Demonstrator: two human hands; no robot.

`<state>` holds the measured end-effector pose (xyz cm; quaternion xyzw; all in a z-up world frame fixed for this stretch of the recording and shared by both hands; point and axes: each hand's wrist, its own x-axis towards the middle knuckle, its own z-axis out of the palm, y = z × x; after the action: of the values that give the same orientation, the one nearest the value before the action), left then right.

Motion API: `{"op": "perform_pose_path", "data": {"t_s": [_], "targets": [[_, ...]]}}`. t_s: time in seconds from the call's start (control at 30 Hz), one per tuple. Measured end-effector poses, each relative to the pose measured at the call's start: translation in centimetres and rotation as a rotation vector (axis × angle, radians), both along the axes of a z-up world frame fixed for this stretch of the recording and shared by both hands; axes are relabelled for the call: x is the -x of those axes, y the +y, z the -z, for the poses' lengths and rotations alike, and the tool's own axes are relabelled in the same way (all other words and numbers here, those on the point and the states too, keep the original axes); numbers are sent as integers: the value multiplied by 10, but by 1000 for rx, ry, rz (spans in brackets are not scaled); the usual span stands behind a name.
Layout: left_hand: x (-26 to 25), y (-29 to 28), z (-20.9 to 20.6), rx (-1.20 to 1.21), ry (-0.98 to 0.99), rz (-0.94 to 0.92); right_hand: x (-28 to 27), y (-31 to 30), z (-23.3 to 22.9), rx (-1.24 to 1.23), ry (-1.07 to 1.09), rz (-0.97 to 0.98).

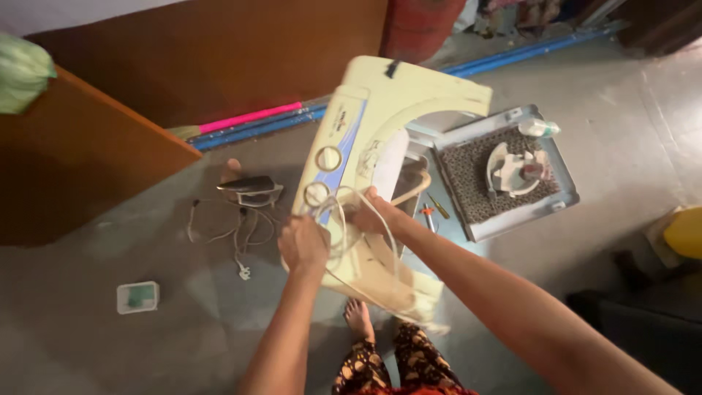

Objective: The person assembles a portable air cooler by first placing the top control panel onto the main body and securing it. They then use a screwdriver to tighten screws on the front grille to complete the assembly.

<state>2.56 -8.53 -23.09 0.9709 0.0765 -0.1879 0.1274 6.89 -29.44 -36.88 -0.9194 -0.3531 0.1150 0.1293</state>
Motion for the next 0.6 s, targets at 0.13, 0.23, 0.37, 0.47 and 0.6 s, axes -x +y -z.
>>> {"op": "perform_pose_path", "data": {"t_s": [0.13,0.23,0.37,0.47,0.6], "targets": [[32,-21,-12,-181,-559,86,37,-33,-59,-240,415,73],[2,-32,-3,69,-364,3,48,-64,-125,-677,1110,491],[-61,-19,-15,45,-364,158,37,-72,-178,-961,1175,881],[-86,-32,-20,99,-327,398,32,-54,-202,-1029,872,1033],[-104,-68,3,299,-466,557,26,-19,-207,-1132,743,1055]]}}
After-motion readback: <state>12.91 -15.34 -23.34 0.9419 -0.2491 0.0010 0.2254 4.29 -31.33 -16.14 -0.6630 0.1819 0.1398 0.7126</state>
